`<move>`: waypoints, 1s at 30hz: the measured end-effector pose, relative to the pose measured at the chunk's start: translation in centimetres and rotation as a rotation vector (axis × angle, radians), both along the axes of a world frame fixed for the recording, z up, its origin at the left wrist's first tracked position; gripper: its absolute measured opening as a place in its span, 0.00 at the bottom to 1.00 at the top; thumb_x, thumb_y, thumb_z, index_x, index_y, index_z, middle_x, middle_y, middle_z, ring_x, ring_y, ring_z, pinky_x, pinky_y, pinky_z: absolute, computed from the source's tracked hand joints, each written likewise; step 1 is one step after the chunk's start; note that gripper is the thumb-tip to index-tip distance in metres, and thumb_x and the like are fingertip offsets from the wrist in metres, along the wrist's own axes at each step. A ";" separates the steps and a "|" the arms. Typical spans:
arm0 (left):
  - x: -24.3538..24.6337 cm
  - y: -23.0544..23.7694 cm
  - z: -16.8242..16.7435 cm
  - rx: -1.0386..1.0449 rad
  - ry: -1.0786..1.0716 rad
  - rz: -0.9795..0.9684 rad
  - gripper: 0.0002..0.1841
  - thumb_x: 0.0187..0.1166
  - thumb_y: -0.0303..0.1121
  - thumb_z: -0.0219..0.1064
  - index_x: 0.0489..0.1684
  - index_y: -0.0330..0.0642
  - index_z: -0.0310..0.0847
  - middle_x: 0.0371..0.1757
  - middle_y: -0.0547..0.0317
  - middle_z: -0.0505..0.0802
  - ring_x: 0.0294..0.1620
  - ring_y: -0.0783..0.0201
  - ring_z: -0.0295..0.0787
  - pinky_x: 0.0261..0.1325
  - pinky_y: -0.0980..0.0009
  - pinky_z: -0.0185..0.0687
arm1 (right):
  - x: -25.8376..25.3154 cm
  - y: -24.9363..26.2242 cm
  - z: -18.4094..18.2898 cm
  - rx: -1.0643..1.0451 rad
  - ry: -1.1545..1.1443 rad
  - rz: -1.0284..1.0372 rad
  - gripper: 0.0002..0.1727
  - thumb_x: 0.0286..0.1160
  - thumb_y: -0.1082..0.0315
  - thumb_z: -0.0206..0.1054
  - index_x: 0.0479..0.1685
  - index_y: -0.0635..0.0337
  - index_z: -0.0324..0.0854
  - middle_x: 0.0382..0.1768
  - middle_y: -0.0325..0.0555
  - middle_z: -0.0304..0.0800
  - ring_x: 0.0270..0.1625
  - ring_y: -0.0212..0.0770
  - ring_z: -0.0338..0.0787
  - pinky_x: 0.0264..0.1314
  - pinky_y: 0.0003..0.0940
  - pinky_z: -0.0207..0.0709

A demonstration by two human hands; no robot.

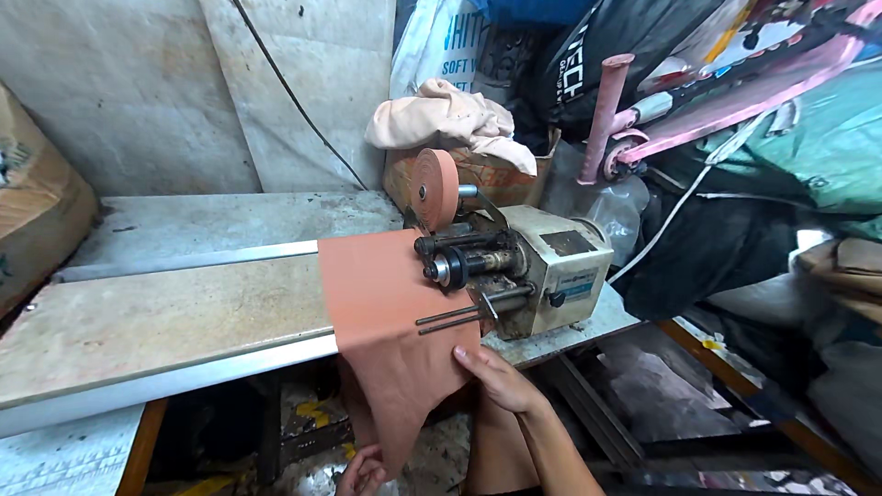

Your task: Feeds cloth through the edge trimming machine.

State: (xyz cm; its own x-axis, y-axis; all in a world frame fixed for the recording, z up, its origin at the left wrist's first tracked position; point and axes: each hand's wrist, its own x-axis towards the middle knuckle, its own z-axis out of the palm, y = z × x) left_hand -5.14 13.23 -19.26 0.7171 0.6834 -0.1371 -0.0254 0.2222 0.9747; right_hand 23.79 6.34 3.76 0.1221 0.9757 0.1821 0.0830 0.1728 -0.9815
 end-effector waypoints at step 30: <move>0.6 0.4 -1.4 0.076 0.077 -0.044 0.29 0.81 0.39 0.70 0.78 0.33 0.72 0.63 0.47 0.92 0.63 0.55 0.91 0.69 0.56 0.85 | -0.1 0.0 0.1 0.012 0.006 0.000 0.20 0.95 0.60 0.45 0.57 0.62 0.82 0.46 0.41 0.95 0.53 0.33 0.93 0.64 0.36 0.87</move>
State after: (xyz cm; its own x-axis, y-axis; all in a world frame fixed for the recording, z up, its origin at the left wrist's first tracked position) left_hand -4.56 13.60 -20.64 0.7361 0.6618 -0.1418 0.0581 0.1470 0.9874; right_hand 23.67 6.29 3.84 0.1236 0.9734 0.1930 0.0772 0.1845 -0.9798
